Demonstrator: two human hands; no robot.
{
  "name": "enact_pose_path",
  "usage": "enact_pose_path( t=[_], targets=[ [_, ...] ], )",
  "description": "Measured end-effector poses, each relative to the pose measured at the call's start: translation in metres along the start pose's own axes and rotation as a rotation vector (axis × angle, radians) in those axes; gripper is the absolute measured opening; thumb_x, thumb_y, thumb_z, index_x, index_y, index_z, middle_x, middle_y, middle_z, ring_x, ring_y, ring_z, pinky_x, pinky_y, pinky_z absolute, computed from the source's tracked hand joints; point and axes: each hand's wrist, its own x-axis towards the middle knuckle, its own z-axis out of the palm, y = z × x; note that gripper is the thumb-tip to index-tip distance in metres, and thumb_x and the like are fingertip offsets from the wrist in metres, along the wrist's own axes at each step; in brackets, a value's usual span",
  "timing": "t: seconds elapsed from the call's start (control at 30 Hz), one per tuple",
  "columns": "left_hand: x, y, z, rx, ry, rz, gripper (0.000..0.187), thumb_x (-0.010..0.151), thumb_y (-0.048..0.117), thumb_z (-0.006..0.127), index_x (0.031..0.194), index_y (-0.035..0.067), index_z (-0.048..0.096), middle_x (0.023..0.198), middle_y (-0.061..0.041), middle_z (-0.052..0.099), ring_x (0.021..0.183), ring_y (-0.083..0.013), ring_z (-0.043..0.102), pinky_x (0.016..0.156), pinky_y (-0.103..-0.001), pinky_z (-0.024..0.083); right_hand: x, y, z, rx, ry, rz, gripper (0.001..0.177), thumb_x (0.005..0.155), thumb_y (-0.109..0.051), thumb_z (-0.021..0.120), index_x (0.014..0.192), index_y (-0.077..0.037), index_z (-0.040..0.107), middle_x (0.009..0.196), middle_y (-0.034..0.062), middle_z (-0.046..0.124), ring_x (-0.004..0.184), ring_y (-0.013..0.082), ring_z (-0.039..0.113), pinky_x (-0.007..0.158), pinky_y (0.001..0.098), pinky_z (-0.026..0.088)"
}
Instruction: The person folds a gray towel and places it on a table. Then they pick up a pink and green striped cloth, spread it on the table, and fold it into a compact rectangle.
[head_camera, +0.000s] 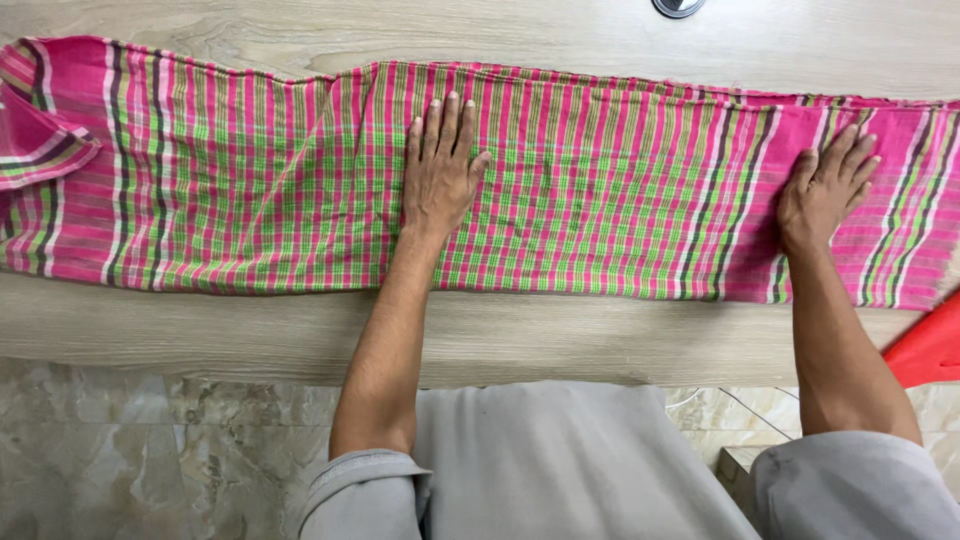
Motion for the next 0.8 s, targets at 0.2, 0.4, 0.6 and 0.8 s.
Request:
enact_pose_path(
  t=[0.2, 0.4, 0.6, 0.8],
  targets=[
    [0.001, 0.002, -0.004, 0.043, -0.031, -0.018, 0.073, 0.111, 0.057, 0.031, 0.167, 0.012, 0.012, 0.174, -0.011, 0.01, 0.161, -0.0289, 0.009, 0.132, -0.05, 0.007, 0.02, 0.031, 0.012, -0.01, 0.036, 0.076, 0.088, 0.104, -0.076, 0.008, 0.176, -0.026, 0.002, 0.183, 0.0114, -0.005, 0.168, 0.0388, -0.005, 0.135, 0.0613, -0.002],
    [0.0, 0.003, -0.003, 0.033, -0.018, -0.021, 0.072, 0.112, 0.056, 0.034, 0.166, 0.015, 0.012, 0.174, -0.01, 0.011, 0.161, -0.0283, 0.01, 0.133, -0.05, 0.007, 0.046, 0.045, -0.004, -0.001, 0.014, 0.202, 0.09, 0.104, -0.079, 0.009, 0.175, -0.024, 0.0, 0.18, 0.0142, -0.008, 0.165, 0.0403, -0.007, 0.133, 0.0611, -0.001],
    [-0.003, 0.012, 0.005, 0.027, 0.033, 0.021, 0.071, 0.113, 0.049, 0.034, 0.167, 0.009, 0.011, 0.174, -0.013, 0.009, 0.161, -0.0312, 0.006, 0.132, -0.053, 0.004, 0.015, 0.005, 0.005, 0.056, 0.075, 0.023, 0.085, 0.107, -0.072, 0.008, 0.175, -0.021, 0.004, 0.18, 0.0135, -0.007, 0.168, 0.0345, -0.005, 0.135, 0.0587, -0.002],
    [-0.039, 0.058, 0.02, -0.012, 0.078, 0.125, 0.07, 0.113, 0.051, 0.035, 0.166, 0.01, 0.013, 0.175, -0.012, 0.009, 0.162, -0.0306, 0.007, 0.133, -0.053, 0.005, -0.077, -0.012, 0.018, 0.016, 0.015, -0.204, 0.077, 0.112, -0.064, 0.02, 0.173, -0.018, 0.008, 0.179, 0.0143, -0.001, 0.165, 0.0393, -0.003, 0.134, 0.058, -0.002]
  ],
)
